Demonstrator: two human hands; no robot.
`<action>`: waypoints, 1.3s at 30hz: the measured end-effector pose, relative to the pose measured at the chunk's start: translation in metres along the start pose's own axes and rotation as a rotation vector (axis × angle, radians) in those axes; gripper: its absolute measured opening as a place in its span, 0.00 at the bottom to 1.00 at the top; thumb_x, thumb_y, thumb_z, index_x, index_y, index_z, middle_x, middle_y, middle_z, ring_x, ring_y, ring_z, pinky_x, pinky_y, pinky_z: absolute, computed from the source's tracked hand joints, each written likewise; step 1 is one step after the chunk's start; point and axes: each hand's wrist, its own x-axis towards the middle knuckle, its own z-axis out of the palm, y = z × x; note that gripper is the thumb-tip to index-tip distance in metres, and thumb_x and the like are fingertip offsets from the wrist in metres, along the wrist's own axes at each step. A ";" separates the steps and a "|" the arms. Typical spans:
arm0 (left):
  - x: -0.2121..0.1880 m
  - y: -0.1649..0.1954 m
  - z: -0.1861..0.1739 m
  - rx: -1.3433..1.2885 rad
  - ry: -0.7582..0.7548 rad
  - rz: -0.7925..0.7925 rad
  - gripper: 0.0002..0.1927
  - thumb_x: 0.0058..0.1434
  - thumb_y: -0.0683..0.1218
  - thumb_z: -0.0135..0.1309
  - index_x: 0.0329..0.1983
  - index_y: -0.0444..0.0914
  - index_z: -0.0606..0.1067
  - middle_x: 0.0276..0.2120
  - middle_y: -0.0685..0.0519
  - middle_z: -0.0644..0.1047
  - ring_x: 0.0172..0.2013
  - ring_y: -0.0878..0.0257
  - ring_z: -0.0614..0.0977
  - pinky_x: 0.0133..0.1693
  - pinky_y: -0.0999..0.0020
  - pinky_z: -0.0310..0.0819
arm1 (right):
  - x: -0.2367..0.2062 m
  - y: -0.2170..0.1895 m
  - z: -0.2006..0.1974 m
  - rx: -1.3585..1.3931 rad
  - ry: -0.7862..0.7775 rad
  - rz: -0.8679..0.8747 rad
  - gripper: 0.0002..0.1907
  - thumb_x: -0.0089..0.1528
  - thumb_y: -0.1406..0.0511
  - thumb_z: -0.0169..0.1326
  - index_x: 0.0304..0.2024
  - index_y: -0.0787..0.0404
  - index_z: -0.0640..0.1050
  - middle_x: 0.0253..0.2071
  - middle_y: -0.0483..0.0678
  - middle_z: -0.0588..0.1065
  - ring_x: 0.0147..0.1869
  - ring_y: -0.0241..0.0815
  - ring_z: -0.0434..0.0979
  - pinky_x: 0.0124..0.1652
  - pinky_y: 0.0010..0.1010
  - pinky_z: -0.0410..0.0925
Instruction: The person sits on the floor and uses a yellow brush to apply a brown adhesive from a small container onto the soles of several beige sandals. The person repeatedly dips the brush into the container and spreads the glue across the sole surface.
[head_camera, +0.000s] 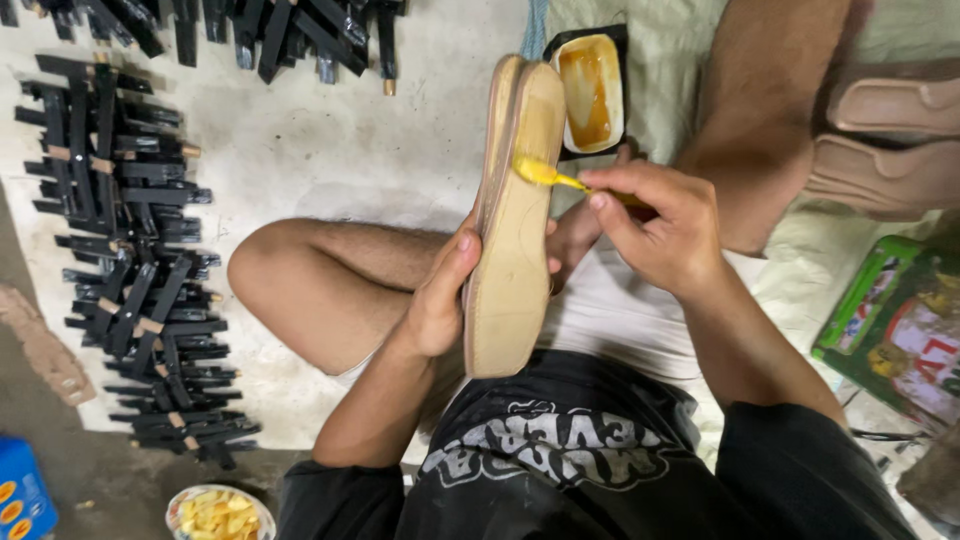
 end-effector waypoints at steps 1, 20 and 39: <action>0.000 -0.002 0.001 -0.010 0.021 0.004 0.37 0.75 0.64 0.36 0.75 0.31 0.57 0.63 0.43 0.71 0.56 0.54 0.79 0.56 0.59 0.77 | -0.001 -0.002 0.000 -0.010 -0.029 -0.017 0.09 0.68 0.74 0.59 0.51 0.67 0.80 0.42 0.51 0.81 0.41 0.36 0.80 0.41 0.24 0.72; 0.016 -0.022 -0.016 -0.310 0.196 0.014 0.37 0.79 0.65 0.33 0.72 0.30 0.62 0.59 0.39 0.72 0.53 0.53 0.79 0.55 0.56 0.78 | -0.005 -0.030 -0.011 -0.159 -0.543 -0.099 0.11 0.57 0.66 0.65 0.43 0.55 0.84 0.35 0.42 0.83 0.33 0.33 0.81 0.30 0.25 0.71; 0.009 -0.010 -0.008 -0.393 0.107 0.327 0.52 0.64 0.77 0.36 0.76 0.34 0.58 0.65 0.38 0.69 0.55 0.46 0.79 0.54 0.52 0.79 | -0.037 0.045 0.014 1.274 0.018 0.790 0.18 0.64 0.71 0.54 0.56 0.63 0.70 0.33 0.40 0.68 0.23 0.26 0.53 0.25 0.20 0.51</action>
